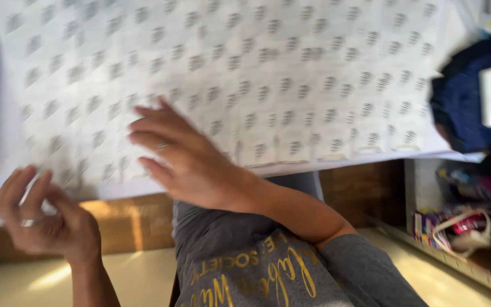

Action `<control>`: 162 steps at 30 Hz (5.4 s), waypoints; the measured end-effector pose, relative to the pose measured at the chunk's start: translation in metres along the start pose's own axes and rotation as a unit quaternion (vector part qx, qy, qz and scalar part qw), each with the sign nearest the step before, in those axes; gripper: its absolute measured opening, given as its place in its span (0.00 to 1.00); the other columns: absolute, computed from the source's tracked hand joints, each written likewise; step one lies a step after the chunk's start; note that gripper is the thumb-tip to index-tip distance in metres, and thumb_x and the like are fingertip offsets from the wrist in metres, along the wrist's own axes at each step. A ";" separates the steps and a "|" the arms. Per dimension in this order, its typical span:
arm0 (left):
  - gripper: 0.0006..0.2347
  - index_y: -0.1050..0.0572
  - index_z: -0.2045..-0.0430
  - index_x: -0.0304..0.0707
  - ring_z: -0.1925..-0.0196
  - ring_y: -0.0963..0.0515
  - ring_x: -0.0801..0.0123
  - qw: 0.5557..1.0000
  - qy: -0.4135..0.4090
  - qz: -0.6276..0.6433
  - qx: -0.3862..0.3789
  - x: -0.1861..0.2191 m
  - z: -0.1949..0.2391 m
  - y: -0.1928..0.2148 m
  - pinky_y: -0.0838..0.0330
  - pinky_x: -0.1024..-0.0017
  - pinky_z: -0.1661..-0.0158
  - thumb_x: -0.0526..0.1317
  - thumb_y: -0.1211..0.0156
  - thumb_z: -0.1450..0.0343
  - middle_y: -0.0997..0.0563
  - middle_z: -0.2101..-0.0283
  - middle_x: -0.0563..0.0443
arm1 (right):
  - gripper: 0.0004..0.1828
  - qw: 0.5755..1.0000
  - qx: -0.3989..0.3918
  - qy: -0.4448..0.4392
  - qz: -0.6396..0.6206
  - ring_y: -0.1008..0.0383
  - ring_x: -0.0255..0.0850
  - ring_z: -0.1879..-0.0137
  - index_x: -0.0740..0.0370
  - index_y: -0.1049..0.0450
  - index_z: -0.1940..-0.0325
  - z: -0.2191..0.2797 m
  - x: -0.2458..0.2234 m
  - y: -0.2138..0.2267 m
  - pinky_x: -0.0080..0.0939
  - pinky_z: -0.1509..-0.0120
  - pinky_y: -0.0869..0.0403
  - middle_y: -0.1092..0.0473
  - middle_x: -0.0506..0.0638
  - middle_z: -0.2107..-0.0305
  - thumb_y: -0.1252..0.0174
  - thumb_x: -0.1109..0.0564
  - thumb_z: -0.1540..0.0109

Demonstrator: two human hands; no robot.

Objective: The person applies glue from a bottle to the edges of printed paper sheets and folds them to assemble bags, then stacks the finished bags together.

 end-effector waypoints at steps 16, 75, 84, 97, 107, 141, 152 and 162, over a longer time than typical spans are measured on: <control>0.06 0.24 0.56 0.27 0.43 0.22 0.43 0.915 -0.114 0.323 -0.214 0.273 -0.054 -0.234 0.28 0.50 0.45 0.29 0.36 0.24 0.22 0.46 0.35 | 0.25 0.761 0.125 -0.375 0.514 0.28 0.48 0.57 0.76 0.20 0.44 0.238 0.034 0.410 0.46 0.50 0.30 0.28 0.58 0.59 0.18 0.57 0.37; 0.09 0.20 0.64 0.27 0.37 0.26 0.46 0.881 -0.140 0.309 -0.330 0.335 -0.011 -0.302 0.34 0.52 0.39 0.20 0.39 0.34 0.20 0.46 0.40 | 0.22 0.813 0.516 -0.252 0.094 0.35 0.33 0.60 0.63 0.33 0.54 0.298 0.007 0.309 0.32 0.54 0.35 0.34 0.47 0.67 0.25 0.60 0.43; 0.09 0.20 0.65 0.26 0.38 0.26 0.46 0.879 -0.143 0.307 -0.335 0.335 -0.015 -0.301 0.33 0.53 0.40 0.19 0.41 0.34 0.19 0.47 0.40 | 0.26 0.796 0.553 -0.223 0.107 0.26 0.43 0.56 0.69 0.31 0.52 0.303 0.008 0.318 0.42 0.50 0.23 0.28 0.56 0.63 0.23 0.58 0.44; 0.10 0.21 0.67 0.27 0.38 0.27 0.46 0.876 -0.154 0.300 -0.345 0.334 -0.013 -0.303 0.34 0.52 0.41 0.18 0.43 0.36 0.20 0.48 0.42 | 0.27 0.765 0.599 -0.226 0.065 0.24 0.44 0.52 0.70 0.29 0.47 0.332 0.012 0.339 0.46 0.43 0.19 0.27 0.56 0.59 0.23 0.60 0.44; 0.04 0.22 0.71 0.29 0.49 0.26 0.52 0.883 -0.178 0.249 -0.355 0.291 -0.039 -0.262 0.35 0.58 0.50 0.25 0.32 0.33 0.19 0.55 0.48 | 0.33 0.742 0.630 -0.229 -0.028 0.24 0.46 0.50 0.71 0.28 0.44 0.315 0.014 0.318 0.58 0.42 0.17 0.26 0.56 0.59 0.21 0.58 0.48; 0.08 0.19 0.66 0.35 0.44 0.24 0.51 0.882 -0.092 0.280 -0.368 0.287 -0.024 -0.262 0.35 0.55 0.49 0.27 0.30 0.35 0.17 0.48 0.52 | 0.25 0.830 0.492 -0.250 0.078 0.29 0.38 0.59 0.68 0.30 0.53 0.278 0.016 0.282 0.36 0.54 0.29 0.30 0.52 0.66 0.23 0.61 0.47; 0.16 0.19 0.62 0.32 0.43 0.25 0.48 0.877 -0.114 0.274 -0.379 0.285 -0.025 -0.261 0.36 0.54 0.48 0.18 0.42 0.39 0.18 0.47 0.48 | 0.22 0.823 0.520 -0.228 0.032 0.31 0.36 0.60 0.65 0.30 0.56 0.288 0.028 0.281 0.36 0.53 0.29 0.31 0.49 0.67 0.25 0.63 0.46; 0.03 0.19 0.64 0.24 0.52 0.28 0.48 0.899 -0.156 0.248 -0.327 0.252 -0.055 -0.224 0.37 0.56 0.57 0.23 0.35 0.29 0.18 0.54 0.41 | 0.29 0.802 0.563 -0.198 0.013 0.39 0.33 0.62 0.65 0.30 0.56 0.292 0.028 0.292 0.36 0.55 0.38 0.37 0.44 0.70 0.20 0.49 0.48</control>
Point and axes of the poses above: each hand's wrist, its own z-axis away from the middle knuckle, its own y-axis out of the back of the hand, x = y × z, the point moved 2 cm from there along -z, towards the middle knuckle
